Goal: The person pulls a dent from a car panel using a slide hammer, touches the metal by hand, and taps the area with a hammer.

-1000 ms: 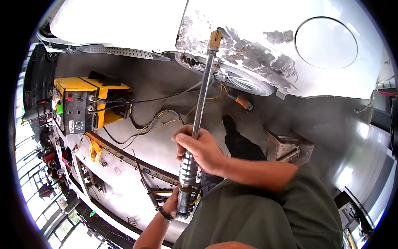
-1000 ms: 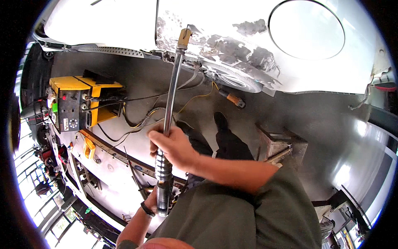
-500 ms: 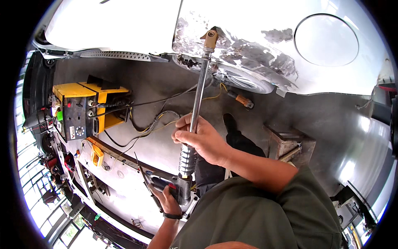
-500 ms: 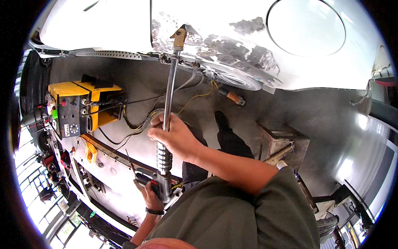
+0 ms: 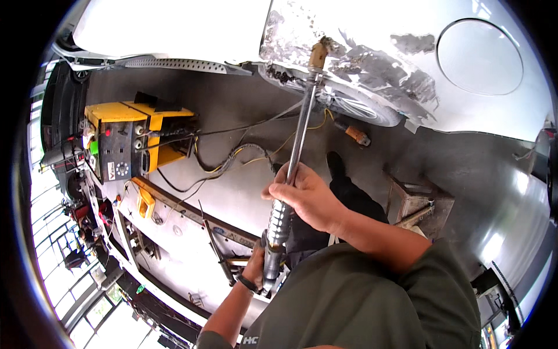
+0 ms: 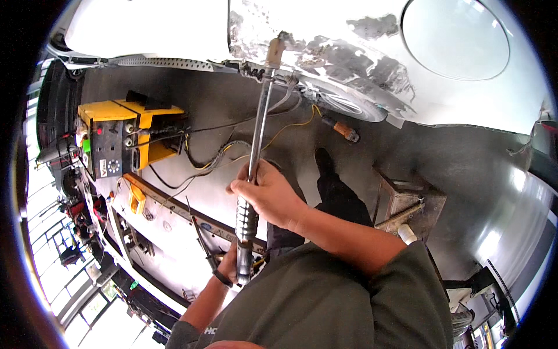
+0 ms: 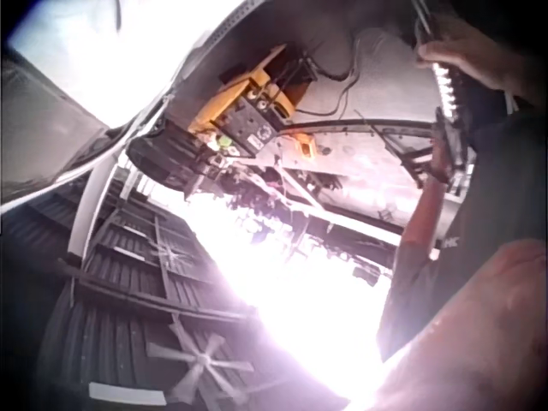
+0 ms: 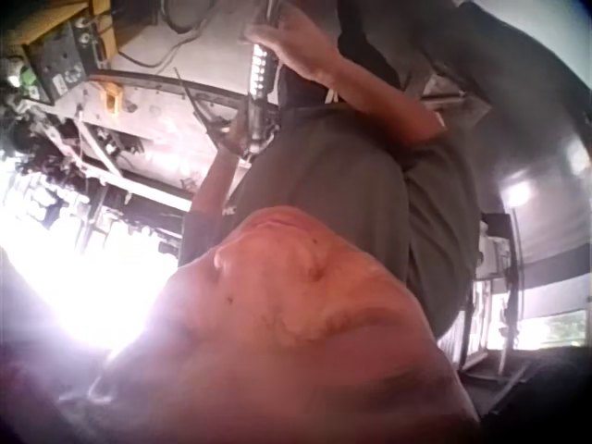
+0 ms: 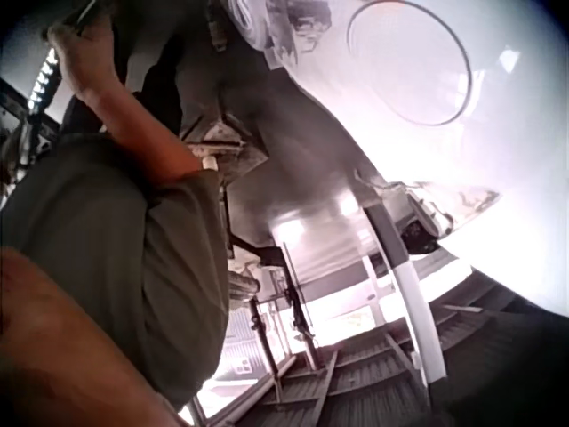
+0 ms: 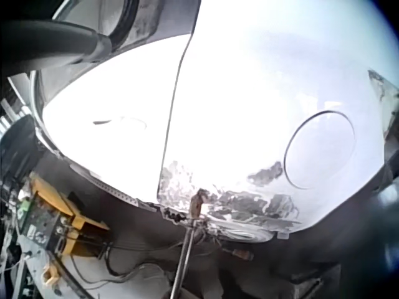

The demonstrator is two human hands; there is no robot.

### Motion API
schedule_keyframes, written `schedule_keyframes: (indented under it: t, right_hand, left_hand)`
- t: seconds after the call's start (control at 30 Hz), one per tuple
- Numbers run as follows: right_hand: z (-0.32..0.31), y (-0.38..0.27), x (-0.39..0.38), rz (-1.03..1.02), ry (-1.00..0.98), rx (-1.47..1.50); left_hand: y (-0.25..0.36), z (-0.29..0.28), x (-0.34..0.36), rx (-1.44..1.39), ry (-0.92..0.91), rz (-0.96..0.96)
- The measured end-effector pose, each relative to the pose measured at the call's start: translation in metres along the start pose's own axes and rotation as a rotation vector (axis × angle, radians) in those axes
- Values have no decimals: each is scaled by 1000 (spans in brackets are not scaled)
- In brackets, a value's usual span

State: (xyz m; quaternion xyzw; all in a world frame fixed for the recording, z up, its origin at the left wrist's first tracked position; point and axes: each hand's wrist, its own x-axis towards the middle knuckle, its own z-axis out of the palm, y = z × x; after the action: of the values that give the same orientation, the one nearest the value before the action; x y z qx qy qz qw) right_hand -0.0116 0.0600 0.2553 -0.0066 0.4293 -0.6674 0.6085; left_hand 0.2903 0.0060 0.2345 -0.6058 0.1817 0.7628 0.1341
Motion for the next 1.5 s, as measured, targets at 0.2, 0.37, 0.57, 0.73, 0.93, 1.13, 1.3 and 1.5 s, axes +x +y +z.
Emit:
schedule_keyframes:
  t: [0.2,0.37,0.57,0.73,0.93,1.13,1.3,1.5]
  right_hand:
    - [5,-18,-1,10,-55,-54]
    - [5,-25,3,-5,-67,-103]
    - [6,-31,-1,-12,-58,-78]
    - [7,-32,-2,4,-66,-44]
    - [15,-4,8,-155,-107,258]
    - [13,-45,29,-100,-103,195]
    - [12,-39,32,-160,-2,209]
    - [20,19,18,-247,-43,261]
  left_hand:
    - [-3,12,-8,-65,-4,-12]
    - [11,24,-19,-105,-89,-25]
    - [22,34,-30,-28,-73,-13]
    - [24,36,-31,38,19,-54]
    - [39,34,-38,-91,-12,-226]
    - [25,1,-22,59,-89,-106]
    - [17,-3,-13,53,-98,-72]
    - [26,5,-5,-48,-141,-173]
